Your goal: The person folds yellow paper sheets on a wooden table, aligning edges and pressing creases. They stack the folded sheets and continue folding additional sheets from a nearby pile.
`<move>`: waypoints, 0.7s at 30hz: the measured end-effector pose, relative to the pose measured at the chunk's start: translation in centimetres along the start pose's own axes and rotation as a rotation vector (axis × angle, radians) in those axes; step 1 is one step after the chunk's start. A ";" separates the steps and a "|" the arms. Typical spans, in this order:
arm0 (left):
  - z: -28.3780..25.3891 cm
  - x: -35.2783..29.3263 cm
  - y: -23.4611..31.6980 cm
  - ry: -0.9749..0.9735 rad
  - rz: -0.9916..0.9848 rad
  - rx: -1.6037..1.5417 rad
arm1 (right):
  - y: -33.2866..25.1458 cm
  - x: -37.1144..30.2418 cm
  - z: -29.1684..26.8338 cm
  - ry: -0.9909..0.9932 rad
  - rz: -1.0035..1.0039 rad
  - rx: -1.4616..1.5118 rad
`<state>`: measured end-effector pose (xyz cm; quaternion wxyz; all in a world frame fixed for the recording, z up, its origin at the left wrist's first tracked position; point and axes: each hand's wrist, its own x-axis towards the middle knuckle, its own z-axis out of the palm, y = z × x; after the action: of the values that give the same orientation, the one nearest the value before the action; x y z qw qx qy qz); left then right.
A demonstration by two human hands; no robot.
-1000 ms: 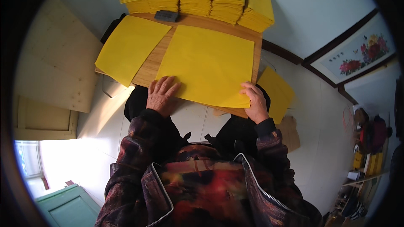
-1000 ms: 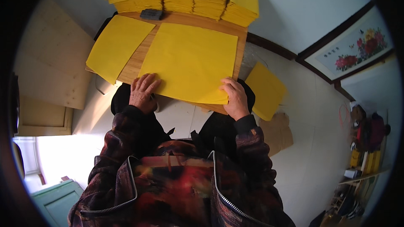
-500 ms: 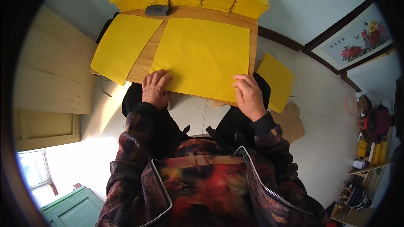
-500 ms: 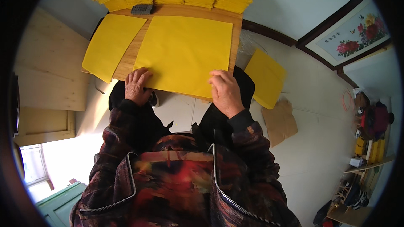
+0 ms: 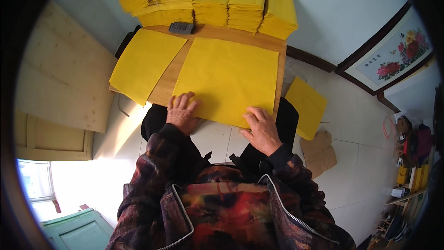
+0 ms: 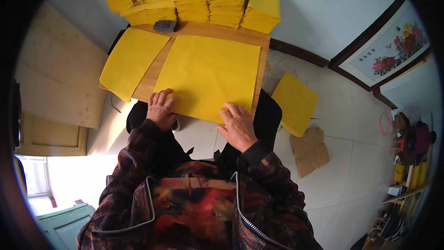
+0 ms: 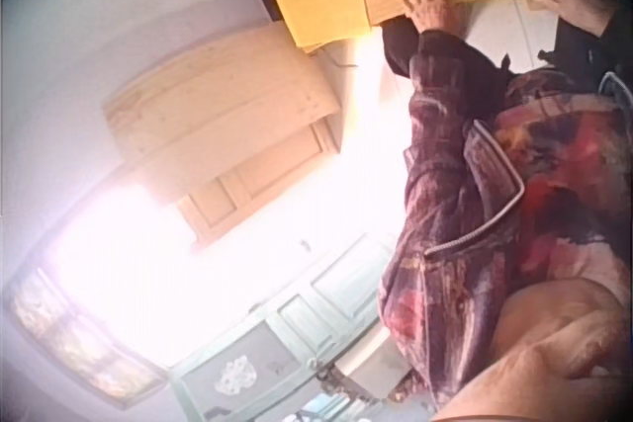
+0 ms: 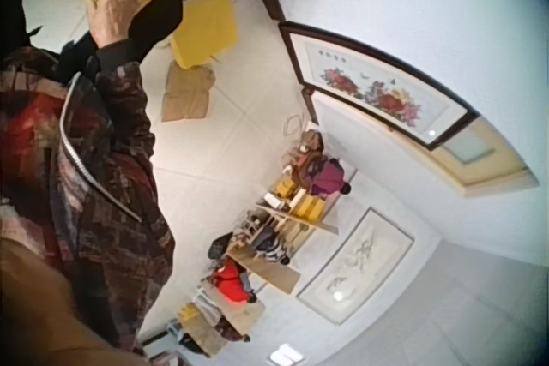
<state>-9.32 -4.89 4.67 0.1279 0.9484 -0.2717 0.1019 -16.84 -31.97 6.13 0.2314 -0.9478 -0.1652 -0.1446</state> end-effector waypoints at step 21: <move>-0.3 2.3 -0.9 -0.191 0.114 -0.225 | -0.3 2.6 0.2 -0.262 0.201 0.034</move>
<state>-6.91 -5.16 5.36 0.2012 0.9164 -0.3459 -0.0126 -14.56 -31.00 6.98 0.2373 -0.9662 -0.1010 0.0069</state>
